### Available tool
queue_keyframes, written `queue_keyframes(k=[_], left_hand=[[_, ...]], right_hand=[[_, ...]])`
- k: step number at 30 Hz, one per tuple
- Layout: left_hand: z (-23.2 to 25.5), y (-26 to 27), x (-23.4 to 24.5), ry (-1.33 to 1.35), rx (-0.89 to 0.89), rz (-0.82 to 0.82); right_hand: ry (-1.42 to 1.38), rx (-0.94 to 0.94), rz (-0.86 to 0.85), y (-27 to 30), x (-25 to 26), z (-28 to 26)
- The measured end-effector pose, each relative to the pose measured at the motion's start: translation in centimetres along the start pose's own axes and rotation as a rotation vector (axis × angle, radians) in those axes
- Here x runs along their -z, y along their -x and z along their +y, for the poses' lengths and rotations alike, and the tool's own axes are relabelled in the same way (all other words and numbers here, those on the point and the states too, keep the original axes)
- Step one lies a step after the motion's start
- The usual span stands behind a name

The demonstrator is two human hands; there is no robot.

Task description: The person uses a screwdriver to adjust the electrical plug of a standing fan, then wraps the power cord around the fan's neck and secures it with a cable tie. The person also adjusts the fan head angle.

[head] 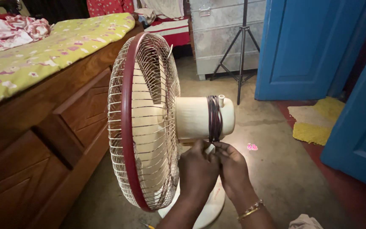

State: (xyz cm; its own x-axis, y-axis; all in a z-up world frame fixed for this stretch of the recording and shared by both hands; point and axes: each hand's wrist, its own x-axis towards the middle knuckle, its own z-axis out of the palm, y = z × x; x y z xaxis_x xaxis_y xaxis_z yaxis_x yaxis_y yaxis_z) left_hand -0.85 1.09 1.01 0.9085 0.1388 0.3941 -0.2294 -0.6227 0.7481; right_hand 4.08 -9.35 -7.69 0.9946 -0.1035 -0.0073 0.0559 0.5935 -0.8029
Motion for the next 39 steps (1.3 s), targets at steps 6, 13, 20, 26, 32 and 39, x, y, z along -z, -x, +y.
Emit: queue_keyframes(k=[6,13,20,26,32,39], left_hand=[[0.2,0.4,0.6,0.029,0.104,-0.072],[-0.7,1.1,0.4,0.118,0.039,-0.046],[-1.7,2.2,0.3,0.08,-0.086,-0.104],[-1.4,-0.1,-1.6,0.355,0.311,0.012],[-2.4,-4.4,-3.6,0.625,0.597,-0.331],[-4.3,-4.4,-5.9,0.779,0.704,-0.398]], right_hand=[[-0.035,-0.024,0.053,1.8,-1.2,-1.9],[-0.029,-0.008,-0.06,1.7,-1.2,-3.3],[0.311,-0.162,0.034,1.7,-1.3,-2.8],[0.4,-0.095,-0.051,1.7,-1.2,-2.5],[0.489,-0.087,0.084,1.9,-1.0,-3.2],[0.415,-0.082,0.057,2.4,-1.1,-3.8]])
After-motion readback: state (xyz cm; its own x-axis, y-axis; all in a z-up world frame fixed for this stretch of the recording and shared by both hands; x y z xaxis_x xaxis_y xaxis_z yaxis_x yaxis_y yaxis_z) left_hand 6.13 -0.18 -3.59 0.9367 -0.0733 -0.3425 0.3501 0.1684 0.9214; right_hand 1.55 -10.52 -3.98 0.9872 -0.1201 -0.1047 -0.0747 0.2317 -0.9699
